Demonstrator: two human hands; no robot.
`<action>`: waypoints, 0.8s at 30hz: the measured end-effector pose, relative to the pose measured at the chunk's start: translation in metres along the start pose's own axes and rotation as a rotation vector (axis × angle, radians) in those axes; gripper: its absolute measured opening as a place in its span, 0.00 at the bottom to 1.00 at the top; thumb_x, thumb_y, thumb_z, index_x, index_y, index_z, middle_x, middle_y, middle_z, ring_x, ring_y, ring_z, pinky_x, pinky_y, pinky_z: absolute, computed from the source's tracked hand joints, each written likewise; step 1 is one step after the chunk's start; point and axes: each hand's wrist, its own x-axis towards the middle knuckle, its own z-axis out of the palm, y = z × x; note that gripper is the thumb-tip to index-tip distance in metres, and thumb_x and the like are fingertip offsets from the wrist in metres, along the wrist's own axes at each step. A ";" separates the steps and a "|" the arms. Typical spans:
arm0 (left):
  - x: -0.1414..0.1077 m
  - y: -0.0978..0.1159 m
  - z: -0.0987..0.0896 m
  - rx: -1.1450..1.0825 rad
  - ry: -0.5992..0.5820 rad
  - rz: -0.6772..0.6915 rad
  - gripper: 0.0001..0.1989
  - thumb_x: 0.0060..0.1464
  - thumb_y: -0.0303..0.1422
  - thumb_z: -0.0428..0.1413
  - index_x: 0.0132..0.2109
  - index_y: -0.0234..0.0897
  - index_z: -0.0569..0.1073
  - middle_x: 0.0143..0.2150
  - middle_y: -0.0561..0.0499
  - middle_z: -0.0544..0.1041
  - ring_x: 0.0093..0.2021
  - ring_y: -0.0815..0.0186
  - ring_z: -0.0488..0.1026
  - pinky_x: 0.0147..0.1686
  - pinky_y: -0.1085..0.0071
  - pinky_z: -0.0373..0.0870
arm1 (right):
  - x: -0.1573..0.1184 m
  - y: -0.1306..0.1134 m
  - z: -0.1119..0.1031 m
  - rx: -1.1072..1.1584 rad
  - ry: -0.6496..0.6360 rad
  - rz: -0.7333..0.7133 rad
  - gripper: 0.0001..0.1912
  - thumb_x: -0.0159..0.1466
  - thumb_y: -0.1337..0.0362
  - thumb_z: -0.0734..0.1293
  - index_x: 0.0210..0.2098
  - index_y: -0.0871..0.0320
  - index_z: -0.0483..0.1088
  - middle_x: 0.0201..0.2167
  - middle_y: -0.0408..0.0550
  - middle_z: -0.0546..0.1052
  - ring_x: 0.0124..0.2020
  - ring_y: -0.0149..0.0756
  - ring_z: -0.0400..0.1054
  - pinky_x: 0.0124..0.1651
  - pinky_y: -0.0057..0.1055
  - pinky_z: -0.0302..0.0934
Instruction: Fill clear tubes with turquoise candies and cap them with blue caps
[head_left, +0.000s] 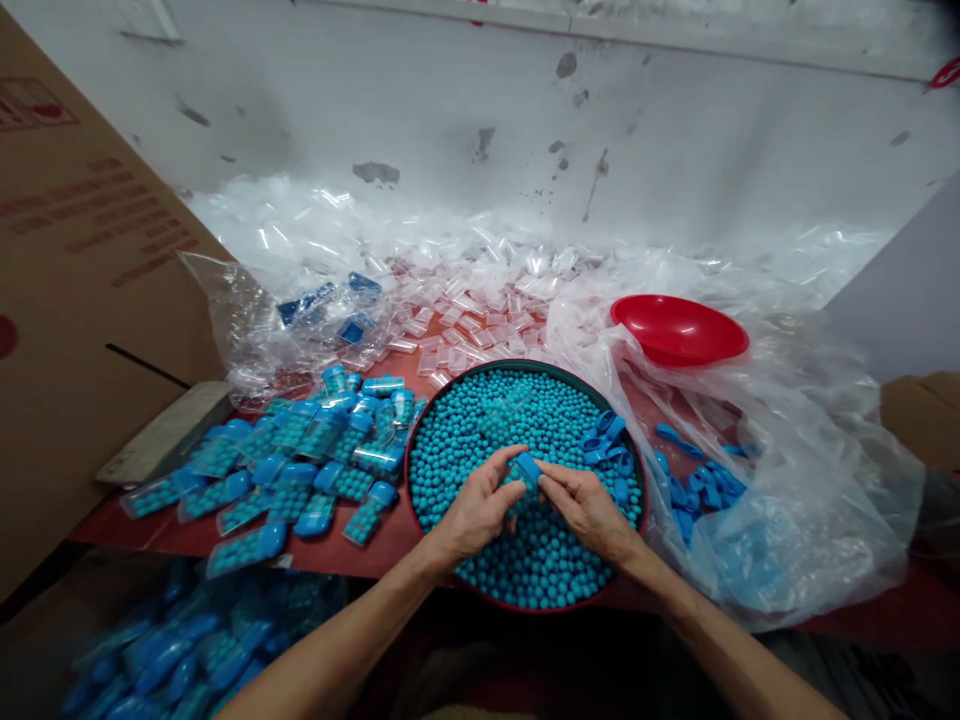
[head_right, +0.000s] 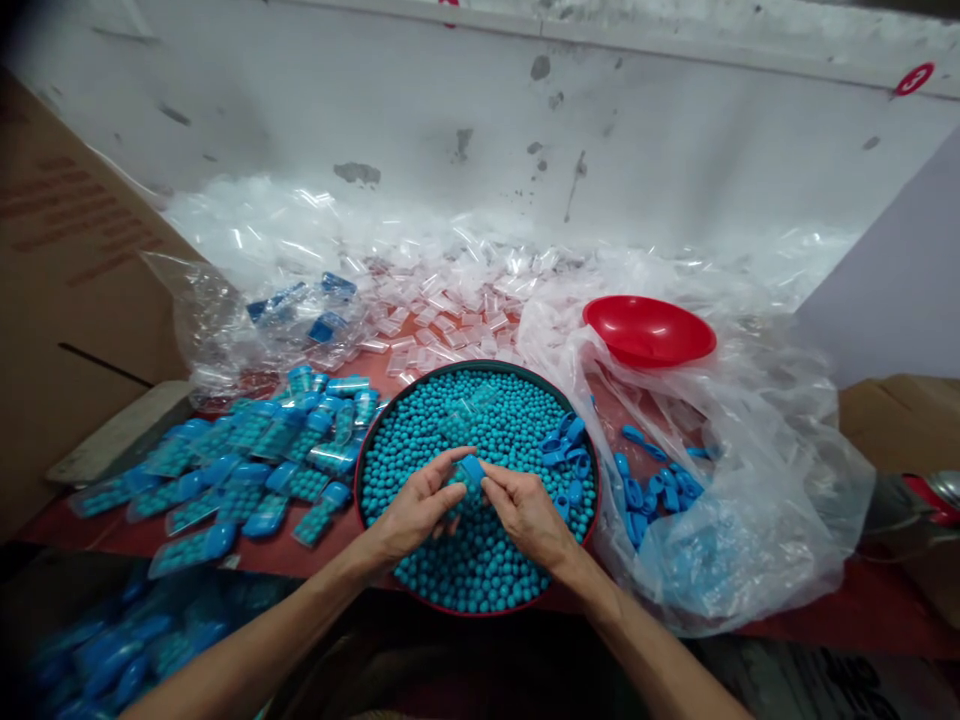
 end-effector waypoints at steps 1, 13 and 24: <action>0.000 -0.001 0.000 -0.008 -0.015 -0.008 0.25 0.49 0.34 0.50 0.55 0.38 0.56 0.32 0.53 0.68 0.15 0.80 0.61 0.12 0.82 0.54 | 0.000 0.000 0.002 0.013 0.002 0.012 0.16 0.63 0.60 0.53 0.42 0.58 0.68 0.21 0.40 0.64 0.23 0.28 0.56 0.28 0.24 0.54; -0.004 0.007 0.009 0.072 0.010 0.016 0.24 0.44 0.26 0.51 0.51 0.36 0.60 0.27 0.58 0.65 0.14 0.81 0.57 0.14 0.81 0.54 | -0.004 -0.005 -0.014 -0.138 -0.135 -0.084 0.14 0.62 0.62 0.54 0.31 0.60 0.68 0.22 0.41 0.66 0.23 0.27 0.57 0.28 0.24 0.53; -0.005 0.002 0.002 0.082 -0.028 0.020 0.26 0.45 0.26 0.52 0.53 0.39 0.58 0.26 0.58 0.63 0.15 0.81 0.57 0.13 0.81 0.54 | -0.005 0.000 -0.005 -0.255 -0.077 -0.186 0.13 0.62 0.63 0.54 0.32 0.59 0.68 0.23 0.43 0.69 0.25 0.30 0.62 0.30 0.24 0.56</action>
